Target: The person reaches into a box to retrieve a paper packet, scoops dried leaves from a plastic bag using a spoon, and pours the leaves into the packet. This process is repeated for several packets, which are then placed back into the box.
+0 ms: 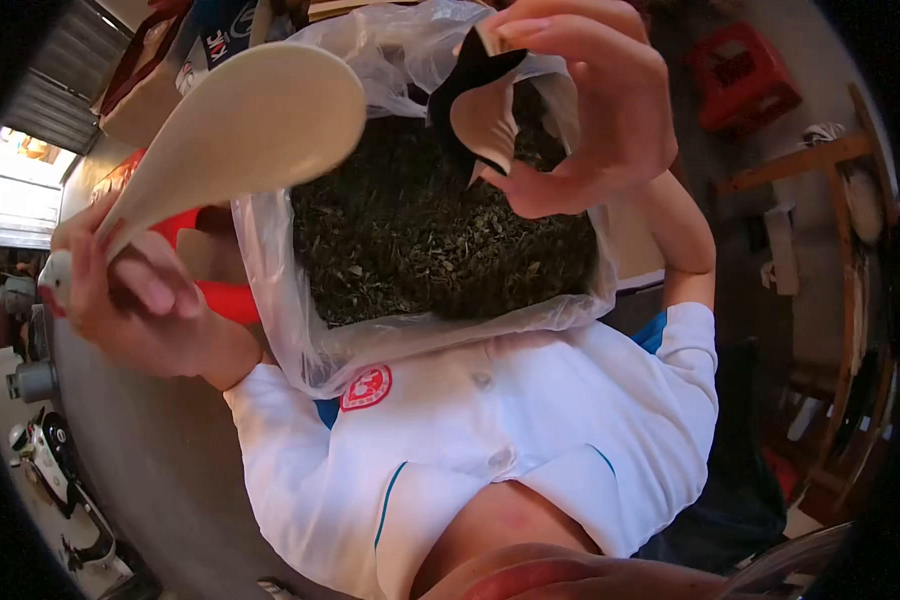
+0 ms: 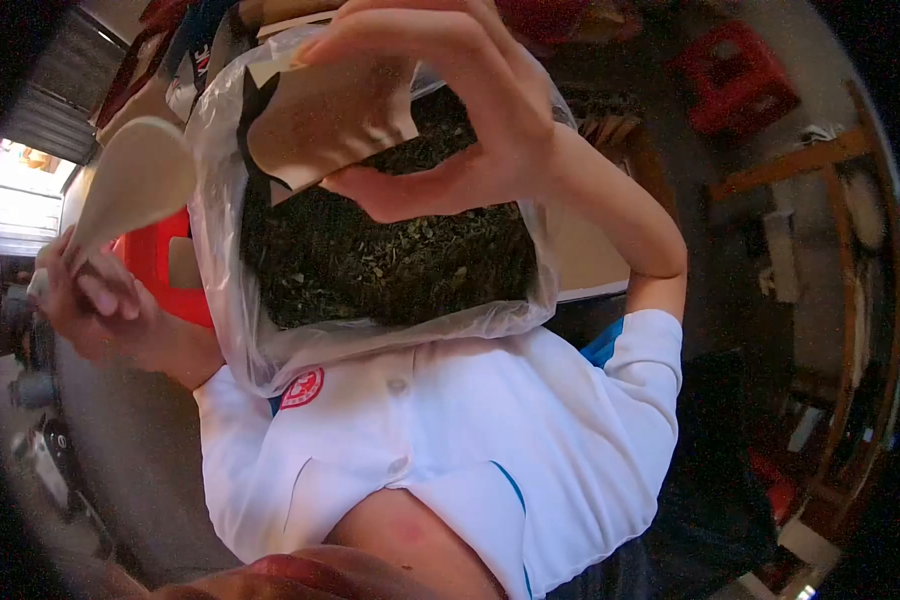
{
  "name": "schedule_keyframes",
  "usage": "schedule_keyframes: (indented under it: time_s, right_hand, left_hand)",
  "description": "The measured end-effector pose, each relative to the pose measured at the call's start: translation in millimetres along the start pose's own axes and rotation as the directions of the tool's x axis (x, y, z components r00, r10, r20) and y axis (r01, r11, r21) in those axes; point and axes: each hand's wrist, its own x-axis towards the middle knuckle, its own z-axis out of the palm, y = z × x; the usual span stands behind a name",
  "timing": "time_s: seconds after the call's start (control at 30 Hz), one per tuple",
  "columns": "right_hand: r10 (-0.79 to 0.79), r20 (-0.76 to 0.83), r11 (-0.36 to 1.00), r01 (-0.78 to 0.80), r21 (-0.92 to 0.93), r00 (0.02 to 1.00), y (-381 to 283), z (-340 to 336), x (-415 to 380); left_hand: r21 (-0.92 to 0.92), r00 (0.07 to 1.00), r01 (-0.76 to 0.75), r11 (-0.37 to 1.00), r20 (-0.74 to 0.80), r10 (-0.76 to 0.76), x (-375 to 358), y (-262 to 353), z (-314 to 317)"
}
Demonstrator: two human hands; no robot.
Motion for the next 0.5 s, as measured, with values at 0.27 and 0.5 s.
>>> schedule_keyframes:
  time_s: [0.27, 0.5]
  right_hand:
    - [-0.089, 0.090, 0.993, 0.096, -0.071, 0.992, -5, 6, -4]
    - [-0.108, 0.071, 0.982, 0.117, -0.146, 0.992, 0, 10, -6]
  left_hand:
    - [-0.413, 0.858, 0.467, 0.782, -0.005, -0.514, 11, 49, 22]
    - [-0.247, 0.874, 0.426, 0.870, -0.136, -0.467, 20, 50, 32]
